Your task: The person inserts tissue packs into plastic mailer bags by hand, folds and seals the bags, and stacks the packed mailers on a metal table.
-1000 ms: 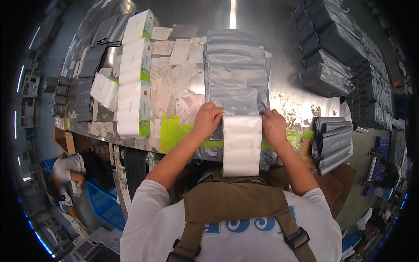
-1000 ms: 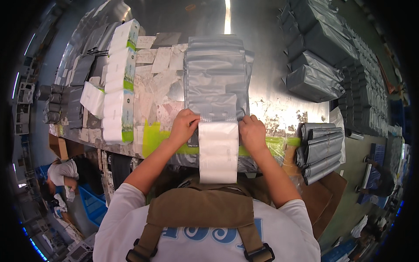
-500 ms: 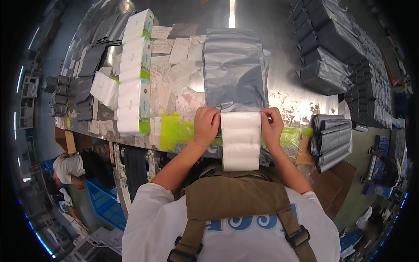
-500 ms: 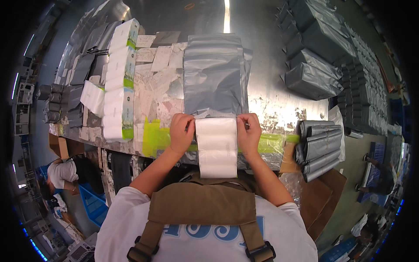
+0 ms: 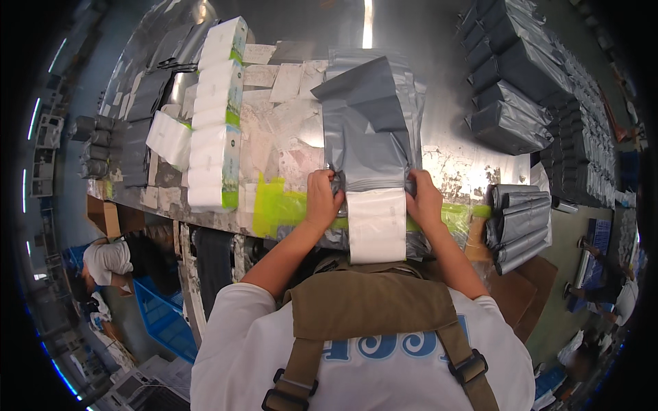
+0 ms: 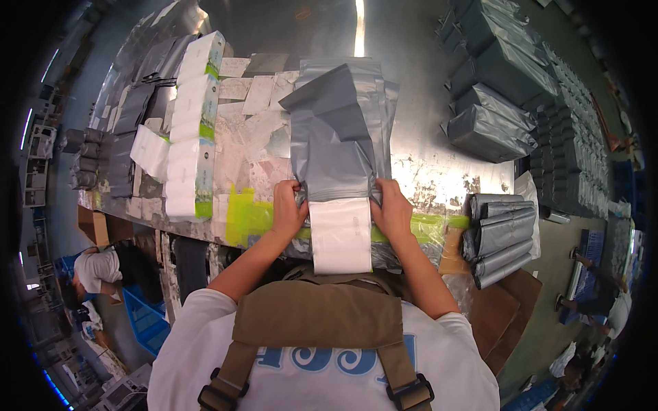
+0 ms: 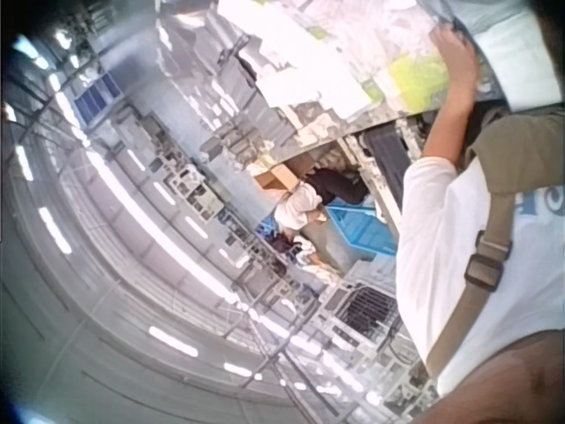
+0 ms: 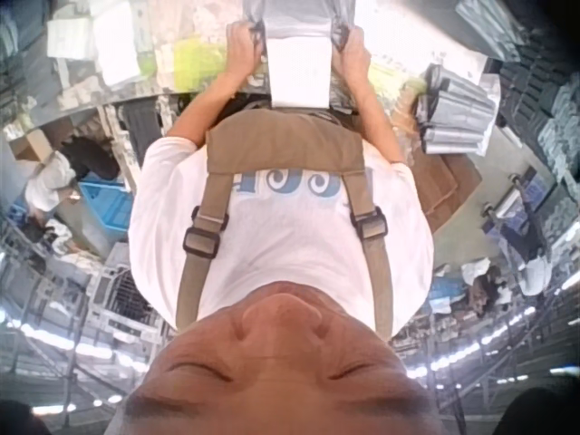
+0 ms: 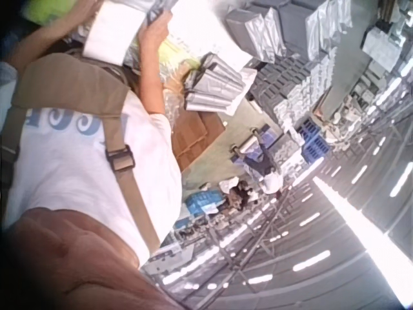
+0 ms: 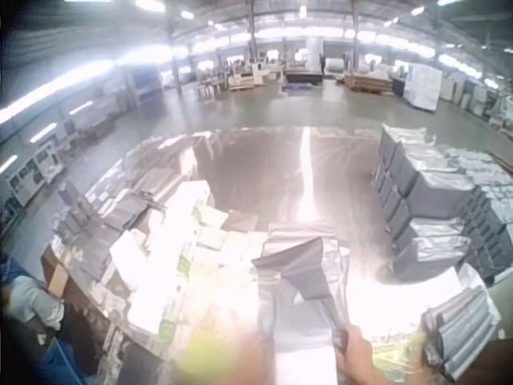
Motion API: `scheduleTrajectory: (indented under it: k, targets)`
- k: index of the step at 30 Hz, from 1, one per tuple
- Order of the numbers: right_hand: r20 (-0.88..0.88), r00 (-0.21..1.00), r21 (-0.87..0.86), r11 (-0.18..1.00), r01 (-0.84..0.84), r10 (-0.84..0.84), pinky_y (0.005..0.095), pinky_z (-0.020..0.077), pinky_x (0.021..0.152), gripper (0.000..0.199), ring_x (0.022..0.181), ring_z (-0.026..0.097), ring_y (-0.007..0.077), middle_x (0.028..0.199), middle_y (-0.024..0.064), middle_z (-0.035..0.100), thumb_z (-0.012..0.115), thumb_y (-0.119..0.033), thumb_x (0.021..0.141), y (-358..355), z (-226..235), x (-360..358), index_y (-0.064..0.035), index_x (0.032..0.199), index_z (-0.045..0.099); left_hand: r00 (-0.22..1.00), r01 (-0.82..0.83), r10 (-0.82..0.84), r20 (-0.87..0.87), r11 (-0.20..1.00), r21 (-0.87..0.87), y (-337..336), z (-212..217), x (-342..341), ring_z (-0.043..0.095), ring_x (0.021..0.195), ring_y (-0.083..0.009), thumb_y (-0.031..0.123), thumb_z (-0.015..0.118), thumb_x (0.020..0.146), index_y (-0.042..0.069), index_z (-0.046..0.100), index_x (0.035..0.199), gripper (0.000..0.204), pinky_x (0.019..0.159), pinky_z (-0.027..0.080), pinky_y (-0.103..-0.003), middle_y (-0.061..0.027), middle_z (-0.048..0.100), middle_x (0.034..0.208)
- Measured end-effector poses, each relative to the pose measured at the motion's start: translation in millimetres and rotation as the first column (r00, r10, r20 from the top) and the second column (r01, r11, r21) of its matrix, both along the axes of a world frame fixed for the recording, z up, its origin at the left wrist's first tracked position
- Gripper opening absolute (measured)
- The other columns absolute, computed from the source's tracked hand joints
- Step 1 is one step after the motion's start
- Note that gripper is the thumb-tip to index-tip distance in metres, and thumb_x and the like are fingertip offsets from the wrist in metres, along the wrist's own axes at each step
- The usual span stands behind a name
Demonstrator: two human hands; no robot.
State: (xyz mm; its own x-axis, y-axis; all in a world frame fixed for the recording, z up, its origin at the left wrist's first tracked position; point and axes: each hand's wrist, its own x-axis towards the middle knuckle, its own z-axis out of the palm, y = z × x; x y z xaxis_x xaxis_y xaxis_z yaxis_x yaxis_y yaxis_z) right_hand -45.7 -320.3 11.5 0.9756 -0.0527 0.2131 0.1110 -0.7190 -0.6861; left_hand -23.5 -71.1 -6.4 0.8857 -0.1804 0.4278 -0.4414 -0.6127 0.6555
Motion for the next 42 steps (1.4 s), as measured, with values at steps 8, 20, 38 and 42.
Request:
scheduleTrajectory:
  k: [8,20,38,42]
  targets:
    - [-0.214,0.969,-0.089,0.986,-0.143,0.122,0.0399,0.0490,0.060,0.003,0.069,0.062,0.0332,0.077,0.0123,0.062,0.067,-0.008,0.075,-17.0,-7.1,-67.4,-0.0064,0.076,0.066,0.970,0.173,-0.144,-0.195,0.975,0.138,11.9,-2.0,-49.5,0.054,0.076,-0.0364,0.006,0.062,0.074,0.002,0.057,0.075,0.006,0.068,0.044,-0.045,-0.0150,0.056,0.076]
    - [-0.495,0.867,0.069,0.992,0.101,-0.054,0.0359,0.0496,0.058,0.028,0.062,0.062,0.0286,0.073,0.0145,0.064,0.077,-0.024,0.074,-18.6,8.9,-23.5,-0.0003,0.087,0.069,0.846,-0.064,-0.028,-0.533,0.986,-0.155,-3.8,19.8,-2.8,0.058,0.063,-0.0314,0.022,0.070,0.081,0.003,0.060,0.083,0.022,0.057,0.045,-0.039,-0.0141,0.059,0.067]
    - [0.220,0.873,-0.219,0.894,-0.390,0.435,0.0361,0.0420,0.067,0.019,0.077,0.056,0.0223,0.082,0.0002,0.059,0.076,-0.015,0.070,93.3,30.1,4.7,-0.0120,0.087,0.069,0.673,-0.342,-0.097,-0.733,0.838,-0.425,2.8,-14.8,-0.6,0.051,0.054,-0.0049,0.015,0.067,0.087,0.002,0.068,0.078,0.016,0.046,0.038,-0.020,0.0023,0.062,0.067]
    - [0.340,0.805,-0.397,0.850,-0.346,0.487,0.0343,0.0432,0.061,0.019,0.075,0.056,0.0208,0.078,-0.0008,0.058,0.076,-0.013,0.064,93.3,27.7,3.6,-0.0133,0.082,0.069,0.566,-0.414,-0.134,-0.813,0.807,-0.422,4.1,1.9,2.1,0.052,0.053,-0.0056,0.014,0.067,0.087,0.002,0.068,0.079,0.014,0.047,0.042,-0.020,0.0015,0.062,0.066]
